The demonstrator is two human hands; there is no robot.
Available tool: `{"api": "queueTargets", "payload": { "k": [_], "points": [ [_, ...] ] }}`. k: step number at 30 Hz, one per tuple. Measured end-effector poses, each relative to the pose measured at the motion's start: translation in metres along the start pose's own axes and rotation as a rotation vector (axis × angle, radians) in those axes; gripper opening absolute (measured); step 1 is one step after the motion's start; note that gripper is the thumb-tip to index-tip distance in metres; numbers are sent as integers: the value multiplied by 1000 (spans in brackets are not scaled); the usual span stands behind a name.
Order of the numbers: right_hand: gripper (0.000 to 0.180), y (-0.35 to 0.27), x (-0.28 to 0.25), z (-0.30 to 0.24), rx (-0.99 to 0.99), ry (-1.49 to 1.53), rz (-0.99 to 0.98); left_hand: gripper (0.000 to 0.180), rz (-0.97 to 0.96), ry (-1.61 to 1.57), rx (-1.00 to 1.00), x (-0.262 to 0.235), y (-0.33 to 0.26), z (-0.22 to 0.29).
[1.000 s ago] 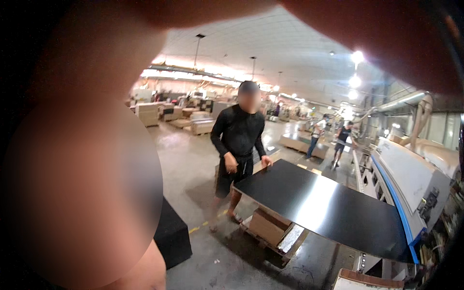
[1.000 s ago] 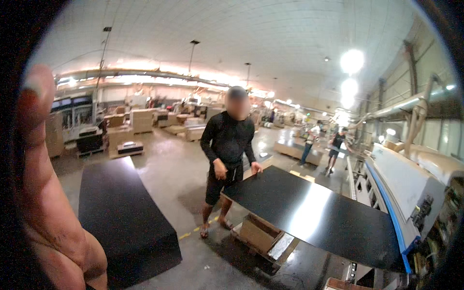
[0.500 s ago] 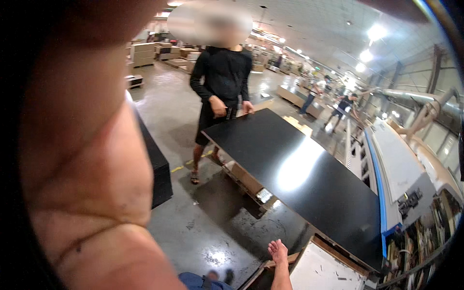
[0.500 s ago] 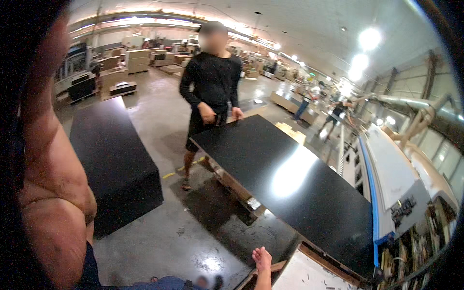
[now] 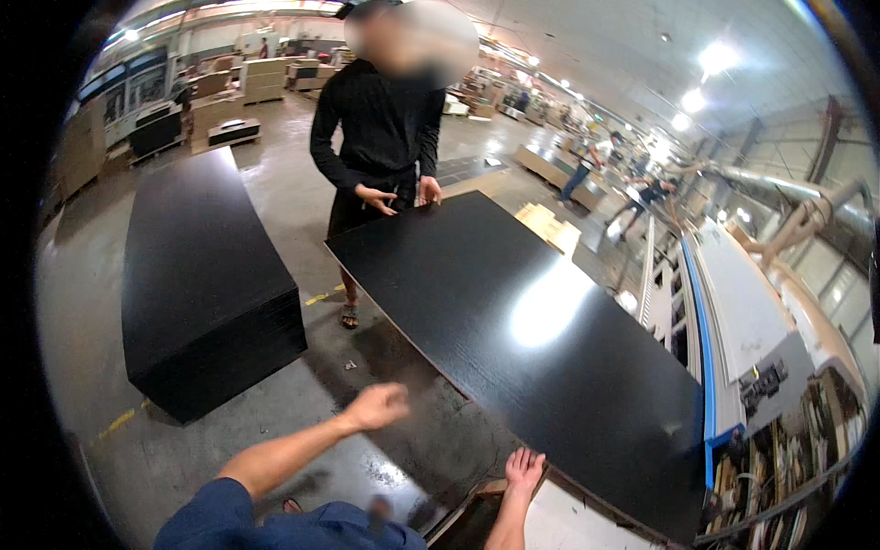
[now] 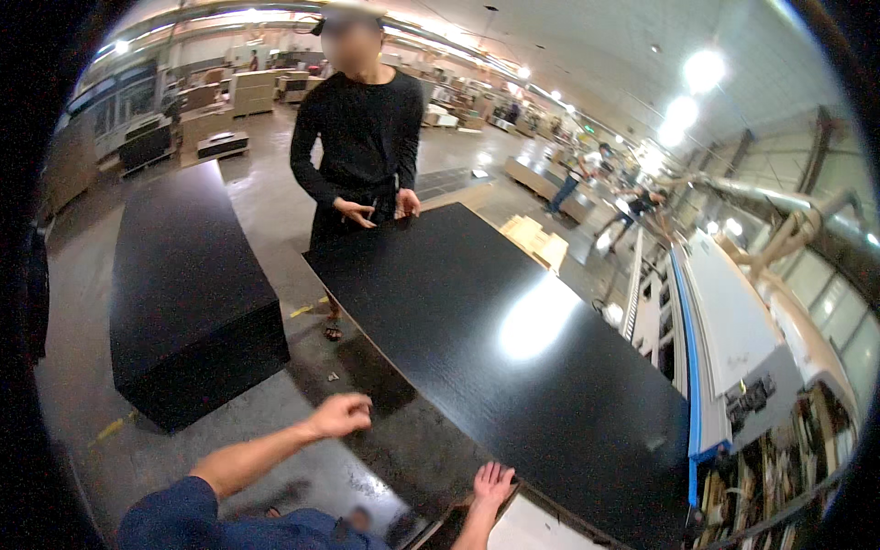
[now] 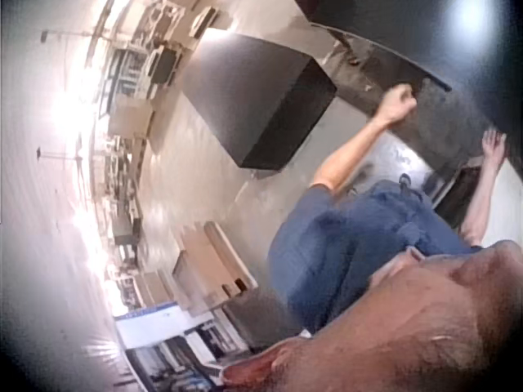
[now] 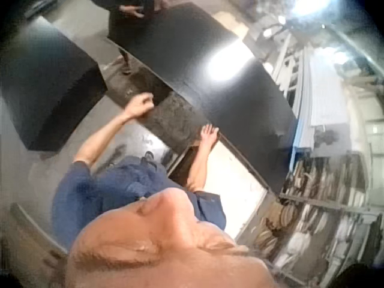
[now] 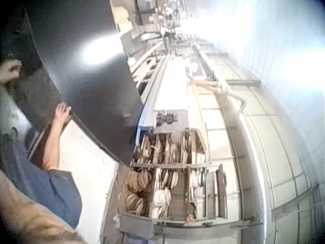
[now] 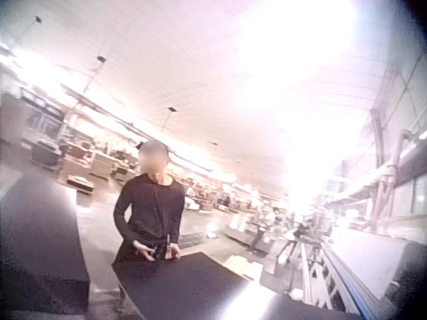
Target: The person works with another individual to lift large black boards from one stack and place them onto a nearby stack.
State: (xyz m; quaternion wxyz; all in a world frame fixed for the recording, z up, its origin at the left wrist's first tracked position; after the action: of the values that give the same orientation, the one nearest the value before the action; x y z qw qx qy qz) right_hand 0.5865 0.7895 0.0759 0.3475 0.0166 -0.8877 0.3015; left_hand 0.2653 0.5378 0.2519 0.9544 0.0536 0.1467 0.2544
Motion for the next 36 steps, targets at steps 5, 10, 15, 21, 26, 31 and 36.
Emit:
{"api": "queueTargets", "payload": {
  "k": [5, 10, 15, 21, 26, 31, 36],
  "points": [
    [48, -24, -35, 13, 112, 29, 152, 41, -36, -911, -878, 91, -59, -163],
    [41, -114, 22, -2, -158, -305, -110, 51, -15, -1222, -937, 122, -72, -152],
    [36, -82, -52, 21, -52, 97, 121, 52, 57, -1528, -939, 152, -67, -138],
    [32, -137, -95, 40, 32, 18, 183, 41, 24, -1774, -871, 176, -97, -110],
    [30, -214, -86, 55, 175, 12, 395, 33, 175, -1866, -938, 179, -133, -90],
    [30, -259, -103, 81, 194, 22, 351, 35, 230, -1839, -998, 162, -178, -91],
    [34, -313, -132, 107, 276, -36, 509, 42, 228, -1730, -1255, 144, -250, -99]
  ]
}}
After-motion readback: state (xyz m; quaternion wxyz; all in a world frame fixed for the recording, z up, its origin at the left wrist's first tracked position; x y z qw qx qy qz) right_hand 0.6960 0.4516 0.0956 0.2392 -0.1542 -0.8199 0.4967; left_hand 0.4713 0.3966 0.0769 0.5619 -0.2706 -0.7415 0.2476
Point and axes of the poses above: each hand's wrist, its own y-axis towards the middle knuckle, its own x-axis out of the palm, z = x × y, the point moved 6 cm from there along y, towards the middle knuckle, and after that the axes turned 15 degrees about -y, right-handed, at the moved point
